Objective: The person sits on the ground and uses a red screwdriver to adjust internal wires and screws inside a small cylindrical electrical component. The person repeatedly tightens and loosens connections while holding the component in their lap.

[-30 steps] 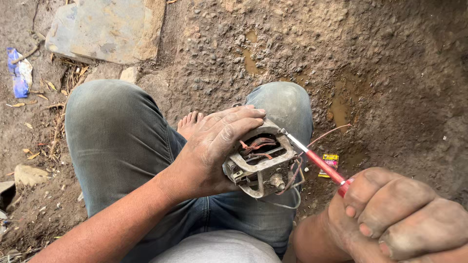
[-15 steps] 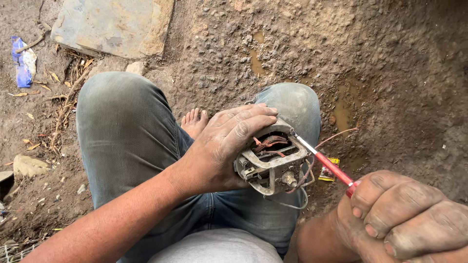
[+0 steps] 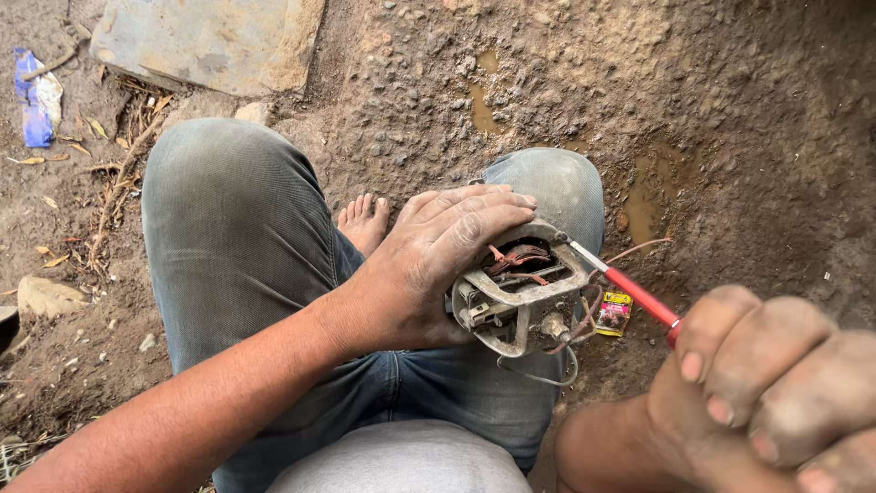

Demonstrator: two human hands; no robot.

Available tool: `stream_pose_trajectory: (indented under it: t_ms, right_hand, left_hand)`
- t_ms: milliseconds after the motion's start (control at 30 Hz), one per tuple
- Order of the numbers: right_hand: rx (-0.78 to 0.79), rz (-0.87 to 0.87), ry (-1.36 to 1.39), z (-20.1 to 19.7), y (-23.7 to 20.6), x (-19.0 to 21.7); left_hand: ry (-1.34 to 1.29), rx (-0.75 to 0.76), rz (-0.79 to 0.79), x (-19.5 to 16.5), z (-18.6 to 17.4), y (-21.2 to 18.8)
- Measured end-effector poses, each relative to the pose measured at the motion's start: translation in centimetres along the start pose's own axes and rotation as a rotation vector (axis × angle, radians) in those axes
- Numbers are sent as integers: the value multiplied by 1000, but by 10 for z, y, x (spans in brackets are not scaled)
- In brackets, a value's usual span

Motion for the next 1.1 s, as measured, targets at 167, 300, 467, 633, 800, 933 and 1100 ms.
stream_pose_trajectory:
  t_ms: [167,300,467,633,800,933,1100]
  right_hand:
    - [-36,-14,-15,-17,-6,-4]
    - [-74,36,-7,-45,-8,-10]
    - [-101,52,121,-63,-7,-17]
    - [-41,17,209,-59,-2,-19]
    - [99,40,341,-36,-6,-21]
    - [196,125,394,-16,-2,-27]
    - [192,314,358,-8,15,-29]
  left_hand:
    - [5,6,-14,-8,-8,10]
    - [-17,173,14,-8,-17,22]
    - [94,316,-11,-3,-19,38]
    - [107,298,-32,-11,-22,34]
    - [126,81,-116,-30,-8,3]
    - [97,72,-191,-28,-2,-10]
    - [65,207,-222,-17,-10,0]
Point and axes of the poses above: each hand's wrist, its own y-axis towards the middle knuckle, its own z-axis out of the palm, x = y × z, the point moved 2 cm from there along y, towards the middle knuckle, and after that the axes turned 2 degrees about x, right-handed, at the moved point
